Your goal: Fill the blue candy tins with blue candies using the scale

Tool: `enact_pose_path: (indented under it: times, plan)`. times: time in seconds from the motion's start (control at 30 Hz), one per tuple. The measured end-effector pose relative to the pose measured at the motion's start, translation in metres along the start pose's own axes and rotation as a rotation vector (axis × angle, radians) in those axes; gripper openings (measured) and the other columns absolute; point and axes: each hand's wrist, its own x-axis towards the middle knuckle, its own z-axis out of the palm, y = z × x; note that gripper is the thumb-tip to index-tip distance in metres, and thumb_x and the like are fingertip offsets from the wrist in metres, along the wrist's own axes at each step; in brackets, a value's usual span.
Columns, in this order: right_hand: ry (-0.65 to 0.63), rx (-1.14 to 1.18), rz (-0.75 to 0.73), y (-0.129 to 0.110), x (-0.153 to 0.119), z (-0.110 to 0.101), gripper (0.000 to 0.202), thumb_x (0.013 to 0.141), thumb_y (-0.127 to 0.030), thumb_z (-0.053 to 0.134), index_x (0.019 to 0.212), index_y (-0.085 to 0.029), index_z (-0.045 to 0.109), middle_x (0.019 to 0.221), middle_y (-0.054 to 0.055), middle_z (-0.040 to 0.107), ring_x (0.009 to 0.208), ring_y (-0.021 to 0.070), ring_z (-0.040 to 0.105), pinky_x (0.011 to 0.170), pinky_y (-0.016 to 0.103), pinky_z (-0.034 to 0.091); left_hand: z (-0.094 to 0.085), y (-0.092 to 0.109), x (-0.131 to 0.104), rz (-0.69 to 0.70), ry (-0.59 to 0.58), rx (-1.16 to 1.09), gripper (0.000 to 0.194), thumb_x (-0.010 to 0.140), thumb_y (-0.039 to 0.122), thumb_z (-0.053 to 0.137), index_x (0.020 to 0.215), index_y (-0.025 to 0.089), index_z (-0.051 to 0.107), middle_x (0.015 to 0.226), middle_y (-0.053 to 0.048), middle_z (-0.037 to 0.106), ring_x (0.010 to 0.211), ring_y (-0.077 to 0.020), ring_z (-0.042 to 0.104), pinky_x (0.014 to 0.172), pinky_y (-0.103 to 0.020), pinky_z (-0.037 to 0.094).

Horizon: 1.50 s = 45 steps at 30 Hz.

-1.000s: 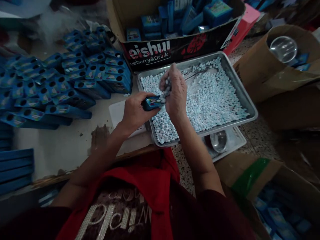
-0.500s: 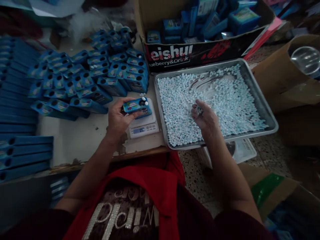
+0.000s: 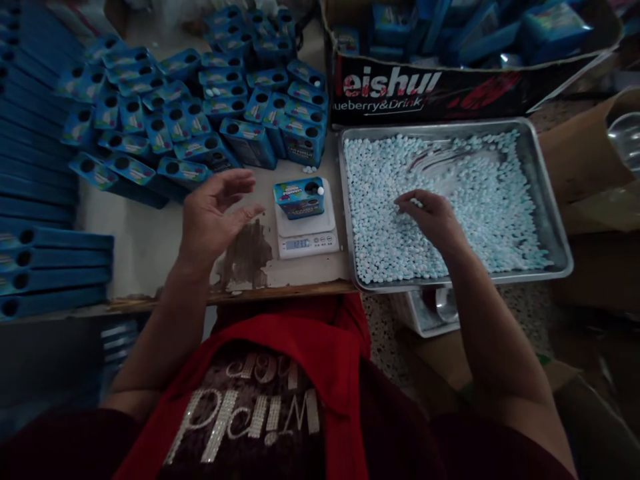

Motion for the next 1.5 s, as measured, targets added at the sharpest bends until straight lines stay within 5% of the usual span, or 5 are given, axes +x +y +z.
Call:
enact_pose_path:
  times: [0.57, 0.8, 1.0, 1.33, 1.5]
  plan:
    - [-0.111, 0.474, 0.358, -0.052, 0.002, 0.024, 0.02, 0.085, -0.014, 0.102, 0.097, -0.018, 0.087, 0.083, 0.005, 0.074, 0.066, 0.0098, 0.056, 0.054, 0.02, 0.043, -0.02, -0.006, -0.005, 0.011, 0.02, -0.049, 0.061, 0.101, 0.064, 0.101, 0.148, 0.031, 0.081, 0.133, -0.007, 0.087, 0.121, -0.0298, 0.085, 0.108, -0.05, 0.073]
    - [-0.295, 0.518, 0.193, -0.098, 0.024, 0.035, 0.029, 0.089, -0.029, 0.111, 0.097, -0.018, 0.085, 0.079, 0.002, 0.071, 0.065, 0.0088, 0.052, 0.056, 0.019, 0.044, 0.046, 0.043, 0.031, 0.351, -0.068, 0.082, 0.02, 0.115, 0.035, 0.09, 0.134, 0.03, 0.085, 0.137, -0.009, 0.084, 0.134, -0.0335, 0.079, 0.124, -0.059, 0.064]
    - [-0.342, 0.508, 0.2, -0.092, 0.018, 0.041, 0.035, 0.085, -0.033, 0.115, 0.099, -0.027, 0.083, 0.092, 0.0, 0.072, 0.079, 0.013, 0.064, 0.063, 0.019, 0.057, 0.088, 0.053, 0.057, 0.263, -0.202, 0.117, 0.005, 0.105, 0.023, 0.093, 0.109, 0.024, 0.09, 0.128, -0.01, 0.086, 0.127, -0.034, 0.081, 0.122, -0.051, 0.065]
    - [-0.261, 0.383, 0.202, -0.071, 0.023, 0.047, 0.055, 0.056, -0.051, 0.123, 0.084, -0.026, 0.083, 0.084, 0.001, 0.069, 0.075, 0.0124, 0.062, 0.062, 0.019, 0.057, 0.062, 0.04, 0.047, 0.277, -0.318, 0.208, 0.064, 0.106, 0.032, 0.097, 0.166, 0.028, 0.075, 0.151, -0.013, 0.084, 0.138, -0.0373, 0.082, 0.118, -0.048, 0.068]
    - [-0.239, -0.097, -0.096, -0.04, 0.023, 0.039, 0.042, 0.078, -0.084, 0.104, 0.085, -0.045, 0.09, 0.078, 0.009, 0.075, 0.058, 0.0281, 0.061, 0.047, 0.045, 0.047, -0.08, 0.033, 0.044, 0.216, -0.157, 0.421, 0.055, 0.106, 0.023, 0.092, 0.159, 0.031, 0.08, 0.147, -0.007, 0.083, 0.139, -0.037, 0.079, 0.125, -0.052, 0.063]
